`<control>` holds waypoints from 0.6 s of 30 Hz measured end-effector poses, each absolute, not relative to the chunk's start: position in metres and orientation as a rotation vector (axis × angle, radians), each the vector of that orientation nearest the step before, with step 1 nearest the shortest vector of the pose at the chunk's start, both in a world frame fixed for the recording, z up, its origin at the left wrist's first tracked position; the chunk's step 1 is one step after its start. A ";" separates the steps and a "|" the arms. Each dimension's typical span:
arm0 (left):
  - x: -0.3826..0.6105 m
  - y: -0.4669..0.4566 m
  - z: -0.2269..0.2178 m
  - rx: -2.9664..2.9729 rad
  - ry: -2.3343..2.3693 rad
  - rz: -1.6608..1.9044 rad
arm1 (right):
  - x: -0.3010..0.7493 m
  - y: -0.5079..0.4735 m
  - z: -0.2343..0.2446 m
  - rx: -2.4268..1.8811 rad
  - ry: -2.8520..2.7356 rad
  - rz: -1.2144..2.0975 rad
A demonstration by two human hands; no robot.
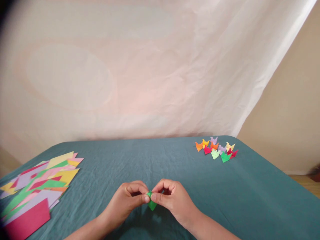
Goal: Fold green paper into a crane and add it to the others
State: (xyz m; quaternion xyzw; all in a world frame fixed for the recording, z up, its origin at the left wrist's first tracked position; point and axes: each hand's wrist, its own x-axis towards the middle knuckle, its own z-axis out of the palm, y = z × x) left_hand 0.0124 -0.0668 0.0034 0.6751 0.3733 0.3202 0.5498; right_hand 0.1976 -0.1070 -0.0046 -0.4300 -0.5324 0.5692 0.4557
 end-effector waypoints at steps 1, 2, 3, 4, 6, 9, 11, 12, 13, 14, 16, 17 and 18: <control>0.013 -0.067 0.004 1.614 0.892 0.756 | 0.198 -0.107 -0.005 -1.084 -1.345 1.372; 0.013 -0.067 0.004 1.632 0.903 0.755 | 0.198 -0.108 -0.005 -1.113 -1.383 1.328; 0.013 -0.068 0.005 1.651 0.917 0.756 | 0.198 -0.108 -0.004 -1.145 -1.423 1.271; 0.013 -0.068 0.005 1.670 0.932 0.759 | 0.198 -0.109 -0.004 -1.175 -1.461 1.207; 0.014 -0.070 0.006 1.703 0.963 0.770 | 0.197 -0.110 -0.002 -1.216 -1.523 1.081; 0.014 -0.072 0.008 1.747 0.991 0.779 | 0.196 -0.111 0.001 -1.232 -1.568 0.968; 0.014 -0.072 0.009 1.769 0.995 0.782 | 0.195 -0.112 0.003 -1.236 -1.569 0.944; 0.014 -0.073 0.009 1.776 0.997 0.783 | 0.195 -0.112 0.003 -1.240 -1.565 0.942; 0.015 -0.073 0.009 1.781 1.000 0.783 | 0.194 -0.112 0.003 -1.246 -1.559 0.940; 0.015 -0.073 0.010 1.786 1.000 0.784 | 0.194 -0.112 0.003 -1.252 -1.553 0.942; 0.015 -0.074 0.009 1.797 0.993 0.788 | 0.193 -0.113 0.002 -1.259 -1.544 0.949; 0.014 -0.074 0.008 1.803 0.987 0.792 | 0.193 -0.113 0.002 -1.260 -1.541 0.952; 0.014 -0.075 0.007 1.808 0.978 0.796 | 0.192 -0.113 0.001 -1.259 -1.539 0.957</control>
